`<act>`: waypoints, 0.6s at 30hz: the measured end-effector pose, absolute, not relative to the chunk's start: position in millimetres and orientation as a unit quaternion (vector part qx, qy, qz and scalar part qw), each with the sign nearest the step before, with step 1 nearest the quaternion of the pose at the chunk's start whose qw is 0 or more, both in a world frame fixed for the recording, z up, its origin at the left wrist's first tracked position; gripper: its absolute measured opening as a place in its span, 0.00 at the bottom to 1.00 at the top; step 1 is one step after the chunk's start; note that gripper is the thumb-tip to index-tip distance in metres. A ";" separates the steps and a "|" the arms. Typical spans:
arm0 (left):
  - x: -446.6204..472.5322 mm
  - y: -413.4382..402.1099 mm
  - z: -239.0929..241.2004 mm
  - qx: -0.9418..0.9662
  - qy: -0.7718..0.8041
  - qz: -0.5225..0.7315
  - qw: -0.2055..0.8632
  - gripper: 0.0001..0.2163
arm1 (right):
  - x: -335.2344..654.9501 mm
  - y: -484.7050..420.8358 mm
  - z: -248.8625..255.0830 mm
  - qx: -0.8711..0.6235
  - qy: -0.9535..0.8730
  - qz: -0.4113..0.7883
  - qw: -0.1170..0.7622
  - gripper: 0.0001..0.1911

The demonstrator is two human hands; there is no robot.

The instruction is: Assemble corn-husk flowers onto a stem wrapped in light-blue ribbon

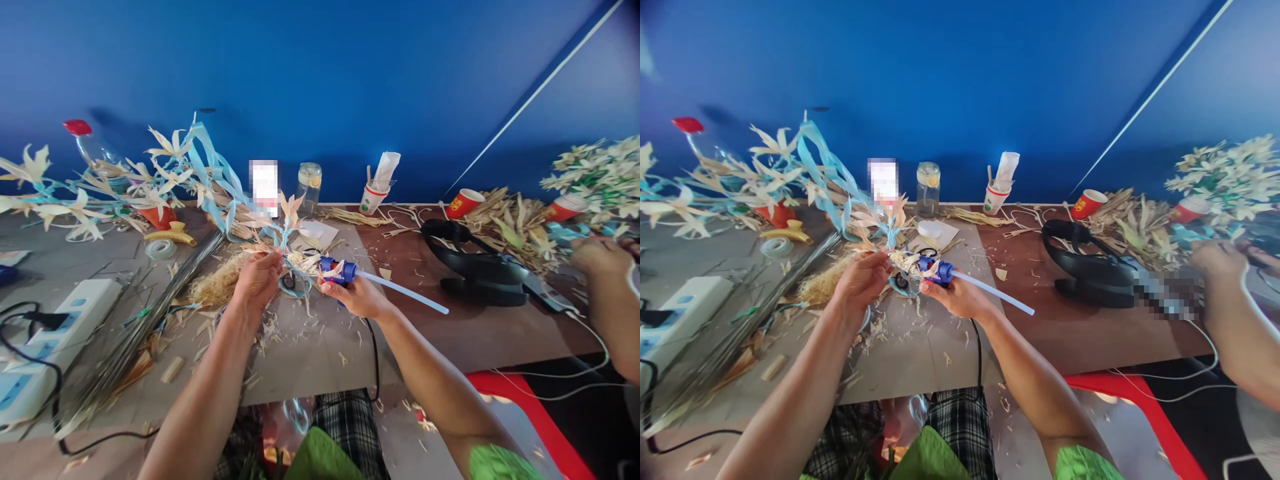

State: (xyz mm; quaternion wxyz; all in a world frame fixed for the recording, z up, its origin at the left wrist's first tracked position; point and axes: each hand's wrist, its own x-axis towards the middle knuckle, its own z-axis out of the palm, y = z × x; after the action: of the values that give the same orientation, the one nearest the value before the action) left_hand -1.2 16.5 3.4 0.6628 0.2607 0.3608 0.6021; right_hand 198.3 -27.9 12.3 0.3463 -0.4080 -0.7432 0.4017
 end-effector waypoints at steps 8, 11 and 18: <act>-1.6 16.4 5.4 0.265 0.370 0.598 0.659 0.09 | 198.2 -27.8 7.6 -0.409 -0.753 0.378 0.351 0.18; -1.6 16.2 5.7 0.264 0.372 0.597 0.660 0.09 | 198.1 -27.5 7.6 -0.406 -0.753 0.377 0.355 0.19; -1.3 16.1 5.2 0.267 0.368 0.597 0.661 0.09 | 198.0 -27.8 10.4 -0.396 -0.761 0.376 0.351 0.17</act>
State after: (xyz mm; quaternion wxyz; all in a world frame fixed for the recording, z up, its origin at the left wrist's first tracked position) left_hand -1.3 16.1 5.2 0.6613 0.2667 0.3675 0.5971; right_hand 198.0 -27.8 10.4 0.3508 -0.3964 -0.7607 0.3758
